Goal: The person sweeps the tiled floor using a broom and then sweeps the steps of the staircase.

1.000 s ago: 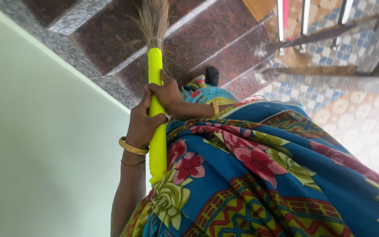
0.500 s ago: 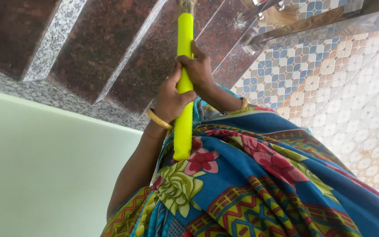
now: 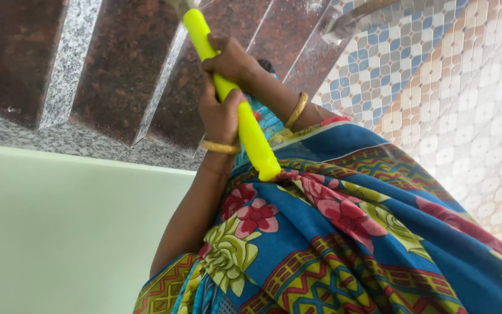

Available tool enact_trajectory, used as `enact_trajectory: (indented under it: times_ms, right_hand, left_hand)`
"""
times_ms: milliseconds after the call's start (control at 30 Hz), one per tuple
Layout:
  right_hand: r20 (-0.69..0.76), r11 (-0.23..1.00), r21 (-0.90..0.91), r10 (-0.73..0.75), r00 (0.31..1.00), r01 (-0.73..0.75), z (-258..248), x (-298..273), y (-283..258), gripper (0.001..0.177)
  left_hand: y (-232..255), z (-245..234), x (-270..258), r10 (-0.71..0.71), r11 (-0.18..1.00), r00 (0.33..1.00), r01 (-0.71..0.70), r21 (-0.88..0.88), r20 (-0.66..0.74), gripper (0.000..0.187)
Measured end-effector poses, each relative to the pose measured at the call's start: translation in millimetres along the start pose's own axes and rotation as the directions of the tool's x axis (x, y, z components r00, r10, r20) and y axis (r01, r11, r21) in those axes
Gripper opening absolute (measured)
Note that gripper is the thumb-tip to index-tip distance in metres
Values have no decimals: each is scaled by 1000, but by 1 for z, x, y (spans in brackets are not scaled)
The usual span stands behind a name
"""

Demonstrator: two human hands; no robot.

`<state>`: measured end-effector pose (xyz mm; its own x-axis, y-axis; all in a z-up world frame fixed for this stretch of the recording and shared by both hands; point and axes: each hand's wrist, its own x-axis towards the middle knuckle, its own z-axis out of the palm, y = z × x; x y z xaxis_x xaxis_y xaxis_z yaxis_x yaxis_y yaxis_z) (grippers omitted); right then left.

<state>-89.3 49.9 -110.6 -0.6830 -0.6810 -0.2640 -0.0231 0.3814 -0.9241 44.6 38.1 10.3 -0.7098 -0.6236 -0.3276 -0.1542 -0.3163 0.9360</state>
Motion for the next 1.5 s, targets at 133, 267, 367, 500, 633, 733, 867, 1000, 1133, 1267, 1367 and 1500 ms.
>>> enact_trajectory:
  times_ms: [133,267,367,500,633,733,867,1000,1133,1267,1367,1500]
  right_hand:
    - [211,978,-40,209,955,-206,-3,-40,-28,75]
    - [173,968,125,195,965,-218,-19,-59,-21,73]
    - [116,998,-44,56,992,-51,-37,-61,9,57]
    - [23,995,-95,15,1000,-13,-62,-57,32,50]
    - [-68,1000,16,23,997,-22,-67,-49,34,50]
    - [-120,982,-54,-188,975,183,-70,-31,23,42]
    - [-158,974,113,211,965,-195,-63,-5,-6,66]
    - [-30,978,55,203,979,-201,-48,6,-7,59]
    - [50,965,199,162,985,-169,-7,0,34,66]
    - [94,919,350,156,983,-179,30,-35,65,83]
    - [160,991,93,84,984,-100,37,-72,71,84]
    - [344,983,109,103,933,-149,49,-122,79,89]
  left_hand:
    - [8,10,-34,-65,985,992,82,150,-111,79]
    - [1,21,-40,-89,986,996,85,142,17,86]
    - [-18,33,-36,-40,981,995,22,193,94,88]
    - [-32,53,-25,58,964,989,-90,251,133,93]
    - [-18,46,-11,-92,985,975,60,159,202,98]
    - [-7,33,2,5,1000,972,-10,19,235,90]
    - [-17,23,36,70,994,978,-85,69,198,86]
    - [-41,14,42,81,996,991,-83,20,102,83]
    - [-71,-9,21,13,997,999,-16,77,42,87]
    - [-106,-27,-23,74,996,997,-73,44,-28,87]
    - [-122,-22,-66,49,997,991,-42,60,-123,91]
    - [-137,-8,-129,-3,1000,959,2,-1,-283,92]
